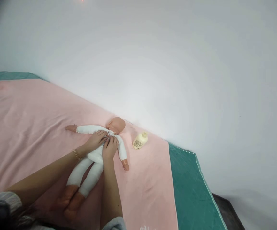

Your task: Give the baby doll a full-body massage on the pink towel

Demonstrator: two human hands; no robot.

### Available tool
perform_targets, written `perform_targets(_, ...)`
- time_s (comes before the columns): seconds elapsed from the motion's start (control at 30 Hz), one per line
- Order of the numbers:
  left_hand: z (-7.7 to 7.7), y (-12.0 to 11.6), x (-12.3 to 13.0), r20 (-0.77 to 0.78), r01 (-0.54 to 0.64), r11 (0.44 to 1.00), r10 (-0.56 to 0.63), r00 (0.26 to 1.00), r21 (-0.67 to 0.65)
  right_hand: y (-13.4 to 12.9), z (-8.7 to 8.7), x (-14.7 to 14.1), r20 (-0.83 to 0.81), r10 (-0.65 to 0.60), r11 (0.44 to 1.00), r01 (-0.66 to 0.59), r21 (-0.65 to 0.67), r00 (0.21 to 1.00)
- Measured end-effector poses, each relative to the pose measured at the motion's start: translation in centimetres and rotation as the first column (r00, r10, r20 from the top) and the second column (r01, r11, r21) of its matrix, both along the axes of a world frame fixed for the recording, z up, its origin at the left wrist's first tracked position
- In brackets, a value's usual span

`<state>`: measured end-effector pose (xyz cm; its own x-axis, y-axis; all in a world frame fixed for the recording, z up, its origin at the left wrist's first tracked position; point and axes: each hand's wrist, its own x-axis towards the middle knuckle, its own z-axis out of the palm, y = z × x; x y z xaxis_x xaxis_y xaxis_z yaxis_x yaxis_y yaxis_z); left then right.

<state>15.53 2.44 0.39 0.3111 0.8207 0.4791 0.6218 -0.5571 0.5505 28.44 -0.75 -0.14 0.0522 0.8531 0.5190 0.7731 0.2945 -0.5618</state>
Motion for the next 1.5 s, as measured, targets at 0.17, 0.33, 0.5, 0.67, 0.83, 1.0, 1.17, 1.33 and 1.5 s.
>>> perform_targets(0.17, 0.0, -0.3, 0.2, -0.003, -0.035, 0.999, 0.035, 0.999, 0.008, 0.1, -0.1, 0.1, -0.004, 0.007, 1.000, -0.007, 0.011, 1.000)
perform_targets(0.33, -0.1, 0.1, 0.2, -0.027, -0.035, 0.999, 0.034, 0.999, -0.004, 0.5, -0.2, 0.3, 0.017, 0.017, 0.999, -0.016, -0.037, 1.000)
perform_targets(0.5, -0.3, 0.2, 0.1, -0.033, -0.027, 1.000, 0.027, 0.999, 0.003, 0.4, -0.3, 0.3, 0.010, 0.009, 0.999, -0.008, -0.038, 1.000)
perform_targets(0.67, -0.6, 0.1, 0.3, -0.016, -0.041, 0.999, 0.041, 0.999, 0.011, 0.2, -0.5, 0.4, -0.006, 0.019, 1.000, -0.019, -0.011, 1.000)
perform_targets(0.83, -1.1, 0.5, 0.3, -0.010, -0.039, 0.999, 0.039, 0.999, -0.013, 0.4, -0.7, 0.4, 0.022, 0.012, 0.999, -0.011, -0.036, 1.000)
perform_targets(1.0, -1.2, 0.9, 0.2, 0.013, -0.032, 0.999, 0.032, 0.999, -0.041, 0.7, -0.6, 0.3, 0.032, 0.006, 0.998, -0.003, -0.070, 0.999)
perform_targets(1.17, -0.6, 0.3, -0.2, 0.070, -0.015, 0.999, 0.017, 0.997, -0.031, 0.2, -0.1, 0.7, -0.054, 0.040, 0.999, -0.042, -0.030, 0.998)
perform_targets(1.33, -0.6, -3.1, -2.2, 0.206, 0.019, 0.999, -0.026, 0.978, 0.035, -3.7, -0.8, 2.4, -0.243, 0.061, 0.996, -0.045, 0.073, 0.968)
perform_targets(1.5, -1.6, -7.9, -4.4, 0.276, 0.102, 0.991, -0.123, 0.953, 0.088, -8.5, -1.8, 2.9, -0.255, 0.121, 0.990, -0.099, 0.101, 0.959)
